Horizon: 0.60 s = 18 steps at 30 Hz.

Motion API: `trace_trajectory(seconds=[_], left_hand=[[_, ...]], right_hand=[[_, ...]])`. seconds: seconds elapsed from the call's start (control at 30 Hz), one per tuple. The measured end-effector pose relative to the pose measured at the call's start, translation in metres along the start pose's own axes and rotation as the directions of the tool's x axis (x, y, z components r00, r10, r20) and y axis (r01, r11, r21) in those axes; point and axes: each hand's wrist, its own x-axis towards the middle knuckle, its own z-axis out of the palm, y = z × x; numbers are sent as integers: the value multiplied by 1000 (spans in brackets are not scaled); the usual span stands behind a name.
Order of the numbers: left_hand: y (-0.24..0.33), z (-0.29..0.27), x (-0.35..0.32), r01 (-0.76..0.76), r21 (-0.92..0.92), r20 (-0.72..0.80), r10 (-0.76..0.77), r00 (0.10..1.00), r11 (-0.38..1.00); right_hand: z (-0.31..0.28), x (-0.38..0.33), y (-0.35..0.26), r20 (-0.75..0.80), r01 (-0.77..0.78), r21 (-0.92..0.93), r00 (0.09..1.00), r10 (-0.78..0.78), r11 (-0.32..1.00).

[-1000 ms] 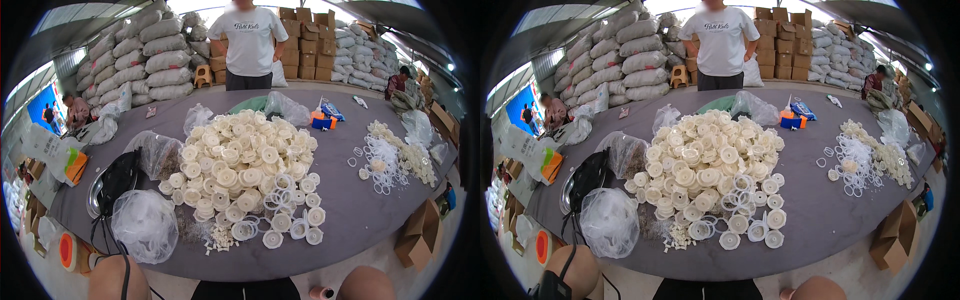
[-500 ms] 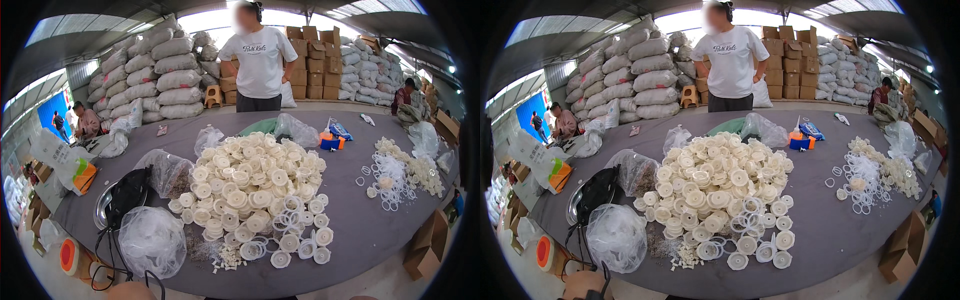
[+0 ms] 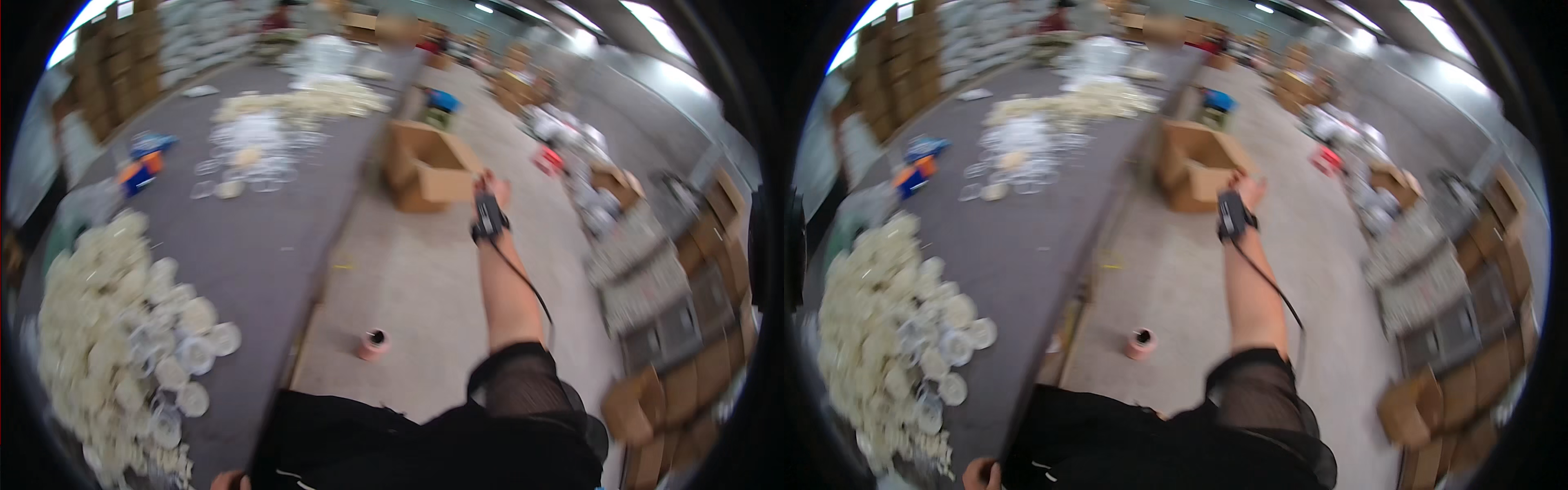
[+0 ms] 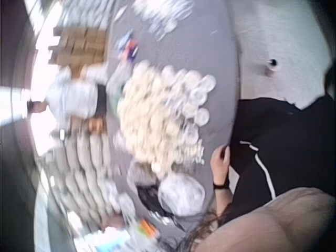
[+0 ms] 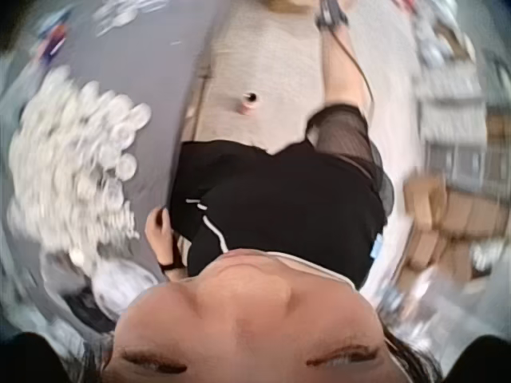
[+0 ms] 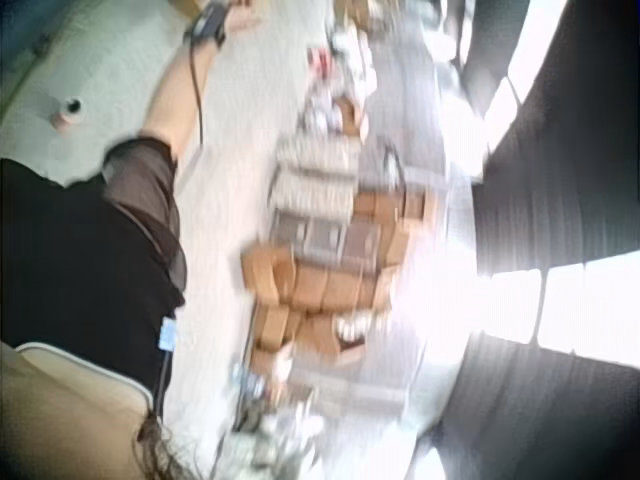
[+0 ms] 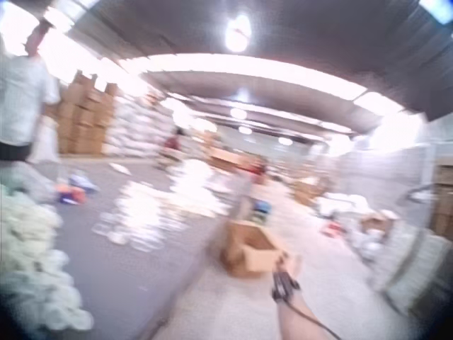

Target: Assembling small white plastic components by inserting center pieces into circular housings.

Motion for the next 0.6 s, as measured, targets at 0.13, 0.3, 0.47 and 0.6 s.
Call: trace_trajectory(seconds=[0.13,0.3,0.47,0.6], left_hand=[[11,6,-11,146,-114,21,-145,989,983],[30,-4,-14,269,-240,48,-265,963,933],[-1,-8,-14,187,-227,-54,-204,978,956],[-32,14,-7,51,-131,-232,-80,969,990]], right_hand=[[-23,-21,-87,-553,154,-463,720,-420,873],[-31,-23,-193,-405,108,-575,824,-397,811],[150,-20,-102,-180,92,-470,964,-198,878],[430,-74,-5,179,29,-187,984,5,982]])
